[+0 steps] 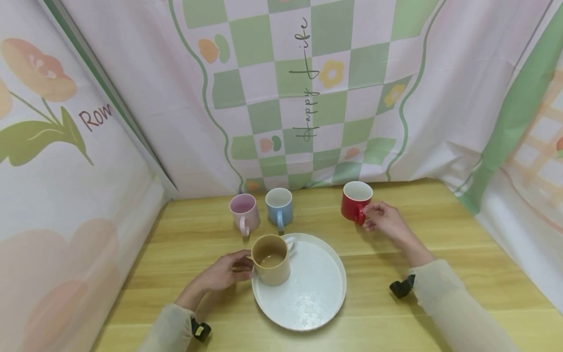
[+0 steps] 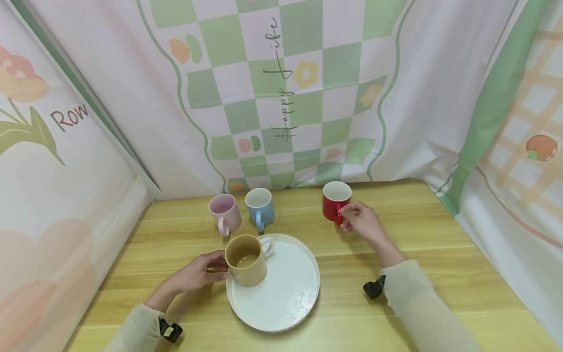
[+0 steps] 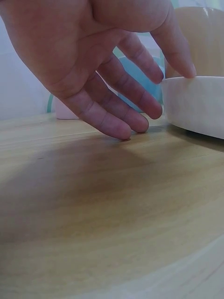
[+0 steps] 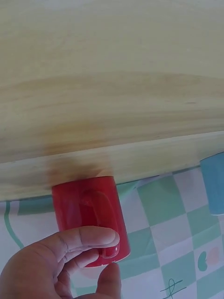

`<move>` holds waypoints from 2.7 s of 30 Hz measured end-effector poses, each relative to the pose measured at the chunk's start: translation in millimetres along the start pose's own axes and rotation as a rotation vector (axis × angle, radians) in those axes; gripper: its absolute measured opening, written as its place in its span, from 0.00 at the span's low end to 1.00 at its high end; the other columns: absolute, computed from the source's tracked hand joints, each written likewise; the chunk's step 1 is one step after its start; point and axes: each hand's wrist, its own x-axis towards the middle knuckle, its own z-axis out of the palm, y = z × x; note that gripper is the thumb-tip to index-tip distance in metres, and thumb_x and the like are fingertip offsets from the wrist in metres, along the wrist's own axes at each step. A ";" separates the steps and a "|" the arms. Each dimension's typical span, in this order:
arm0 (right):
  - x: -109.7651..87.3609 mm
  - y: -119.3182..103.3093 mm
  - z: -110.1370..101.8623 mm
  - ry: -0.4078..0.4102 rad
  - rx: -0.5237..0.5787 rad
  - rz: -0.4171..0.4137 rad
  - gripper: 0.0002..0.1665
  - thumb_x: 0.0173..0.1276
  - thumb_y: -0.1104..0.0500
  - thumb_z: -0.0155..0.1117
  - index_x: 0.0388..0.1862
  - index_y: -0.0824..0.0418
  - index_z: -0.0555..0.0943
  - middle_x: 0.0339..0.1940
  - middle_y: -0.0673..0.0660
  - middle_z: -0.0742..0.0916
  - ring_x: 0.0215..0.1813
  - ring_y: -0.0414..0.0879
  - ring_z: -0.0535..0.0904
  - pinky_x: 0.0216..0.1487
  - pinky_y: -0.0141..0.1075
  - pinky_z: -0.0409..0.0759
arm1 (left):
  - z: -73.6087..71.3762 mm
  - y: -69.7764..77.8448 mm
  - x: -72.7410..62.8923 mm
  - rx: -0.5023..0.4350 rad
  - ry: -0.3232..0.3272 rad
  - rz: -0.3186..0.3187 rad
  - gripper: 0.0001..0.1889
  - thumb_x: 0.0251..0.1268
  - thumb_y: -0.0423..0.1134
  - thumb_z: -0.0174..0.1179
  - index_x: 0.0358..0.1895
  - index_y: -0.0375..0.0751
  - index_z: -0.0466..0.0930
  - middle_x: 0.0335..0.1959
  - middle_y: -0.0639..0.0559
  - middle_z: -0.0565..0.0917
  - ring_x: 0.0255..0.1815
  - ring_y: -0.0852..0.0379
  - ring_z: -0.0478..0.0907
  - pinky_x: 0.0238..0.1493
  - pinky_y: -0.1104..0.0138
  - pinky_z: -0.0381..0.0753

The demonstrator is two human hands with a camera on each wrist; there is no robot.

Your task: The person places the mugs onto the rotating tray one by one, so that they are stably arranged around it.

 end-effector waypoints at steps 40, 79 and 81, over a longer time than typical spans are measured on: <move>4.6 1.8 11.9 0.044 0.023 0.019 0.23 0.79 0.51 0.54 0.48 0.75 0.72 0.38 0.60 0.85 0.35 0.40 0.86 0.42 0.34 0.90 | -0.6 -3.1 0.2 -0.018 0.005 0.006 0.26 0.70 0.39 0.62 0.68 0.36 0.70 0.58 0.38 0.83 0.60 0.41 0.80 0.64 0.52 0.81; -33.2 -30.7 19.7 -0.065 -0.036 -0.082 0.26 0.78 0.51 0.56 0.55 0.74 0.74 0.46 0.69 0.84 0.37 0.39 0.84 0.46 0.39 0.90 | -0.1 -1.8 -1.1 -0.026 0.006 0.011 0.26 0.70 0.38 0.62 0.69 0.37 0.70 0.58 0.39 0.83 0.60 0.41 0.81 0.63 0.54 0.82; -35.4 -32.2 20.9 -0.071 -0.045 -0.086 0.25 0.78 0.51 0.56 0.55 0.74 0.74 0.46 0.69 0.85 0.36 0.38 0.84 0.46 0.39 0.90 | -0.2 -1.6 -1.2 -0.027 0.006 0.010 0.26 0.70 0.38 0.62 0.69 0.38 0.70 0.58 0.39 0.83 0.60 0.42 0.81 0.63 0.54 0.82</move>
